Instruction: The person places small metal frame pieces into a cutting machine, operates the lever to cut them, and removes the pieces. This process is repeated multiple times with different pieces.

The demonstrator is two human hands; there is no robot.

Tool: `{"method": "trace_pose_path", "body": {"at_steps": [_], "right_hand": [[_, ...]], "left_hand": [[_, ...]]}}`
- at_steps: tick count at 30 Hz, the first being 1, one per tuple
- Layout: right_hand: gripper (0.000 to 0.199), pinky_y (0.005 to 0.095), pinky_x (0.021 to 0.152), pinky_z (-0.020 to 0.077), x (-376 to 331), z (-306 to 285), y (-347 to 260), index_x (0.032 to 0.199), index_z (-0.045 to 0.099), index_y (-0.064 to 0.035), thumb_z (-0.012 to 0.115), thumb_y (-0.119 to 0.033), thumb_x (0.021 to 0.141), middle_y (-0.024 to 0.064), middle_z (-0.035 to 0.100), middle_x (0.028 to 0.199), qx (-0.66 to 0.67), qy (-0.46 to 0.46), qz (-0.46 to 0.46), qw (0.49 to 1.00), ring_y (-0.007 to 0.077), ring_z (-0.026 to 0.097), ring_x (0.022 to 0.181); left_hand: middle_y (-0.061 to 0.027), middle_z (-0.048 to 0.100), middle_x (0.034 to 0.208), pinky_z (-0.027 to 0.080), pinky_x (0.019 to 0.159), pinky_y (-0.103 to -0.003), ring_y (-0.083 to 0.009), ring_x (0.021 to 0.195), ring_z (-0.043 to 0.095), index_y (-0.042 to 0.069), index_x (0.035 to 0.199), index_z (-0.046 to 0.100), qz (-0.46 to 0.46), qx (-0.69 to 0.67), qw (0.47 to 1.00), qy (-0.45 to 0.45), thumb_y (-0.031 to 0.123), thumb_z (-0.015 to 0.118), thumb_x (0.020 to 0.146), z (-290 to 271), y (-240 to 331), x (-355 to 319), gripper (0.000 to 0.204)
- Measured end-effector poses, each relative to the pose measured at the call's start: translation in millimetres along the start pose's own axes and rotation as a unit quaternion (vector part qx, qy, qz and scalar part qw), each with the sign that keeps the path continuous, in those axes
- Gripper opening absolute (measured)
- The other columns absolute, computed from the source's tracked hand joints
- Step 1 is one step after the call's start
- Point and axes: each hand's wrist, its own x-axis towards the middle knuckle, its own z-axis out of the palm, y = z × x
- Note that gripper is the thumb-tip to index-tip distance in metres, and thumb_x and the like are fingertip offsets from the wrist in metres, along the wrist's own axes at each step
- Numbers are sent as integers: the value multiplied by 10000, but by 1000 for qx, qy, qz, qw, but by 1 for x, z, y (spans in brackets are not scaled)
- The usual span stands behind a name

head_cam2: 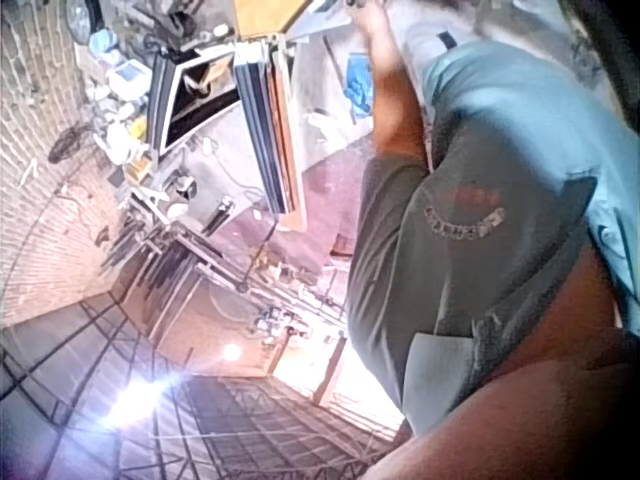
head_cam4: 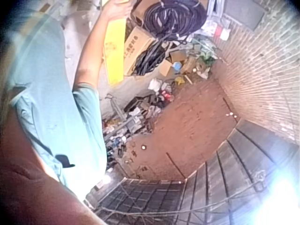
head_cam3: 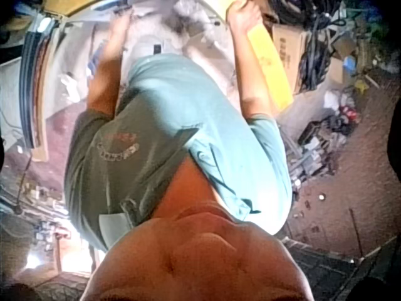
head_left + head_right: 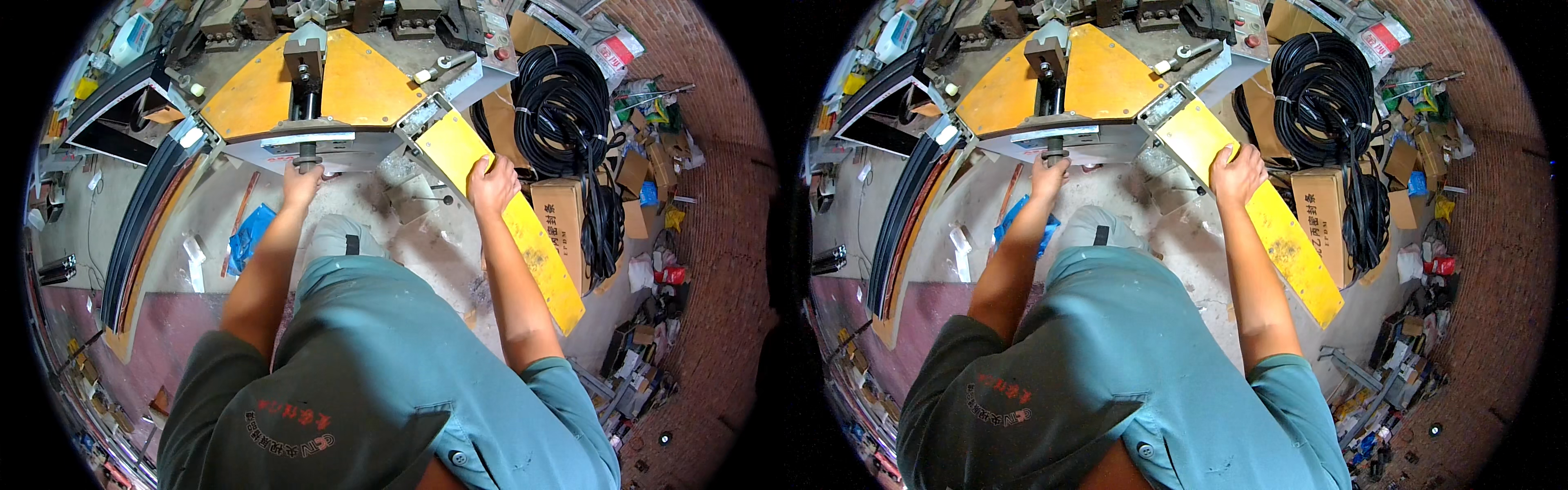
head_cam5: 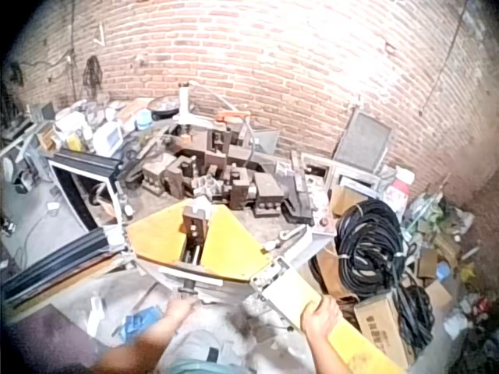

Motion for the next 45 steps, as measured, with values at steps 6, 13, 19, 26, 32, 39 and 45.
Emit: {"method": "trace_pose_path", "body": {"at_steps": [6, 13, 19, 26, 32, 39, 45], "right_hand": [[358, 489, 1004, 370, 0, 2, 4, 1092, 640, -31, 543, -339, 940, 176, 639, 1154, -12, -9, 16, 1000, 364, 576, 1124], [386, 496, 1025, 364, 2, 2, 1, 1149, 640, -44, 540, -352, 939, 170, 646, 1174, -7, -17, 15, 1000, 362, 562, 1153], [392, 495, 1042, 354, -2, -1, 6, 1164, 637, -33, 529, -342, 948, 180, 643, 1194, -3, -15, 22, 1000, 367, 561, 1158], [384, 476, 1037, 370, 0, -7, 2, 1161, 638, -14, 539, -321, 951, 174, 637, 1205, -17, -32, 24, 999, 357, 571, 1144], [382, 475, 1052, 359, 0, -7, 4, 1177, 645, -11, 559, -305, 949, 175, 630, 1224, 10, -7, 12, 1000, 357, 561, 1157], [373, 477, 1067, 347, 1, -14, 1, 1172, 640, -1, 573, -287, 941, 176, 629, 1238, 17, -13, 24, 999, 354, 555, 1182], [371, 481, 1067, 344, 2, -12, -2, 1148, 639, 6, 560, -294, 946, 192, 621, 1279, 24, -16, 26, 999, 359, 549, 1195]], "left_hand": [[-85, 647, 948, 554, 642, -309, -142, 741, 620, 23, 1221, 518, -136, -215, 958, -136, 108, 764, 800, -8, 23, -7, 495], [-128, 664, 1028, 583, 738, -351, -175, 864, 666, 23, 1203, 498, 149, 126, 977, 84, 118, 757, 822, 5, -31, 14, 471], [-95, 640, 968, 576, 686, -352, -174, 807, 641, 32, 1215, 472, -150, -231, 949, -153, 74, 734, 823, -13, 28, -10, 473], [-92, 616, 879, 584, 646, -364, -165, 691, 613, 31, 1122, 494, -146, -252, 946, -143, 51, 678, 863, -11, 26, -10, 318], [-94, 603, 916, 610, 846, -428, -188, 770, 619, 26, 1060, 497, -191, -359, 890, -205, 23, 659, 876, -16, 27, -13, 245], [-139, 676, 1061, 552, 890, -362, -225, 993, 681, -1, 1214, 537, -159, -123, 973, -110, 227, 767, 889, -23, 55, -35, 459], [-113, 707, 988, 520, 817, -301, -165, 906, 659, -26, 1154, 603, 111, 14, 990, 85, 208, 721, 923, -76, 87, -20, 348]]}}
